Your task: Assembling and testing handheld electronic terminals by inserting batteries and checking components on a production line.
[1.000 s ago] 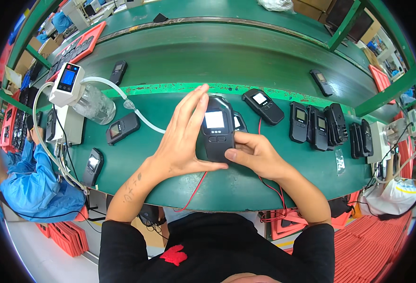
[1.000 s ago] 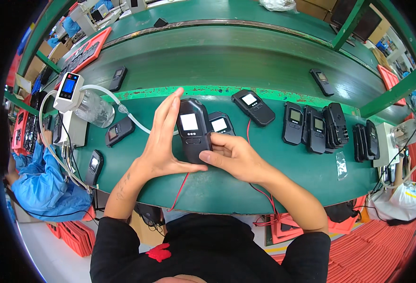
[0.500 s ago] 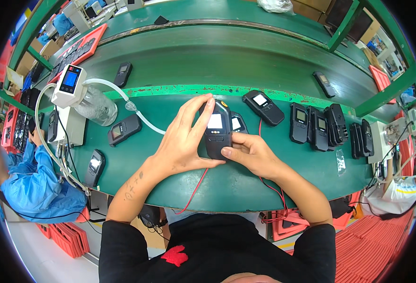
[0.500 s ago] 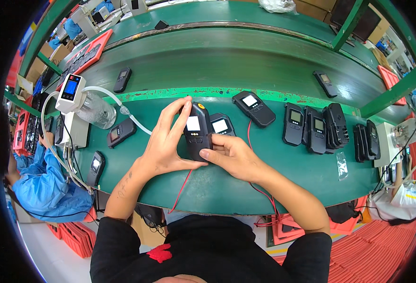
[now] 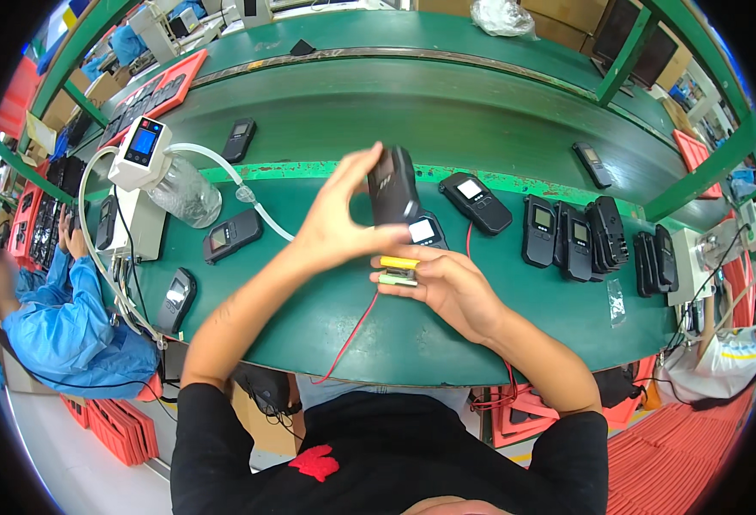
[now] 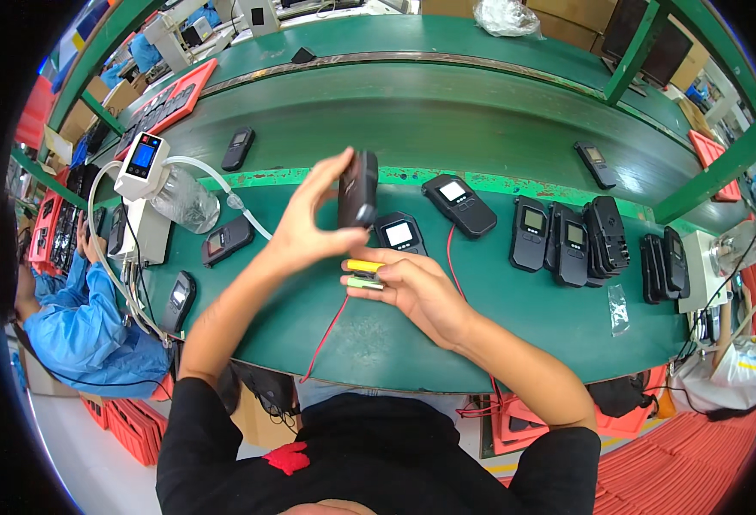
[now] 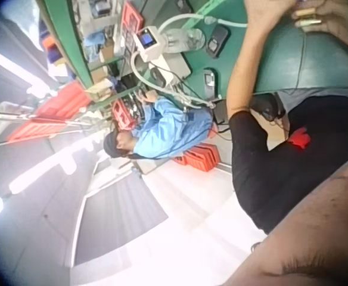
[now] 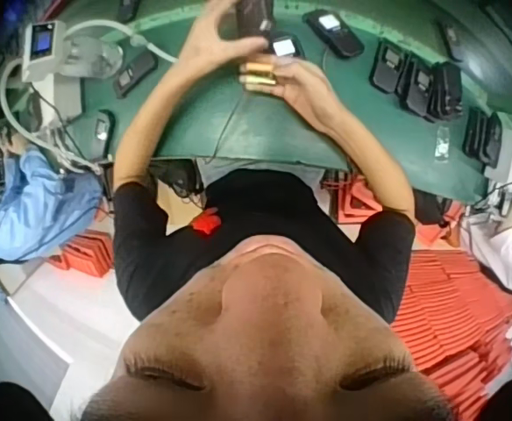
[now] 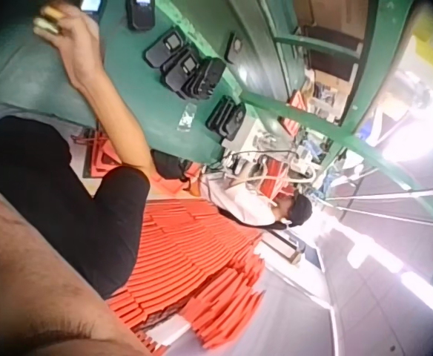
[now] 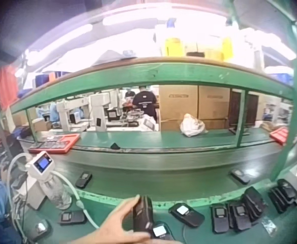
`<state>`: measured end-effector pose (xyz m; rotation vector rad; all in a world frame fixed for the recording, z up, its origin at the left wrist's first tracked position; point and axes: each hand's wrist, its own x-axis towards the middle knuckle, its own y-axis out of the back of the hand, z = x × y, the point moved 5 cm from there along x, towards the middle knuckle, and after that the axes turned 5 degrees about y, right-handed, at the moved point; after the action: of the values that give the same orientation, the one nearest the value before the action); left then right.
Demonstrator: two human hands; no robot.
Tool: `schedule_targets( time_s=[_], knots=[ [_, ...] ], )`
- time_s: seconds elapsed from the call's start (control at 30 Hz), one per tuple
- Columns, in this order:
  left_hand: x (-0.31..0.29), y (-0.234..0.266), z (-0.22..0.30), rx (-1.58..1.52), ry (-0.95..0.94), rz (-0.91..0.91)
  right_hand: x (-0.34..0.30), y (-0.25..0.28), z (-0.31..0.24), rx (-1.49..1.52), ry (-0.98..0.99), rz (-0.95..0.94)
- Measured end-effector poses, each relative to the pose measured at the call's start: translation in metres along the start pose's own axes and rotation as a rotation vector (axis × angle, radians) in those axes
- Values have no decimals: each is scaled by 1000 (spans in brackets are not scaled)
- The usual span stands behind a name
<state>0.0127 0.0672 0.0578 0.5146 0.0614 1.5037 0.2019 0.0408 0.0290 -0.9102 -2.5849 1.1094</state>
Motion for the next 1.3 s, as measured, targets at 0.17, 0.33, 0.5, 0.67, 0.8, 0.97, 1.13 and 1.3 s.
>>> schedule_targets(
  time_s=[0.17, 0.33, 0.5, 0.67, 0.8, 0.97, 1.13, 1.3],
  knots=[
    [107, 38, -61, 592, 114, -59, -3, 5, 5, -93, -10, 30],
    [163, 163, -160, 892, 707, -9, -2, -1, 15, -143, -59, -69],
    [122, 226, -197, 831, 1262, 752, -2, 2, 12, -208, -78, -33],
    [146, 175, -192, 1010, 1075, 417, -4, 3, 9, -256, -65, -23],
    [150, 160, -176, 1118, 735, 62, -3, 2, 9, -340, -45, -38],
    [114, 75, -97, 302, 235, 195, -7, 19, -10, -396, 262, 204],
    [-7, -2, -26, -458, 321, 17, -15, 24, -42, -821, 664, 451],
    [-42, -23, 13, -442, 153, -190, -12, 7, -43, -1231, 828, 373]
  ],
)
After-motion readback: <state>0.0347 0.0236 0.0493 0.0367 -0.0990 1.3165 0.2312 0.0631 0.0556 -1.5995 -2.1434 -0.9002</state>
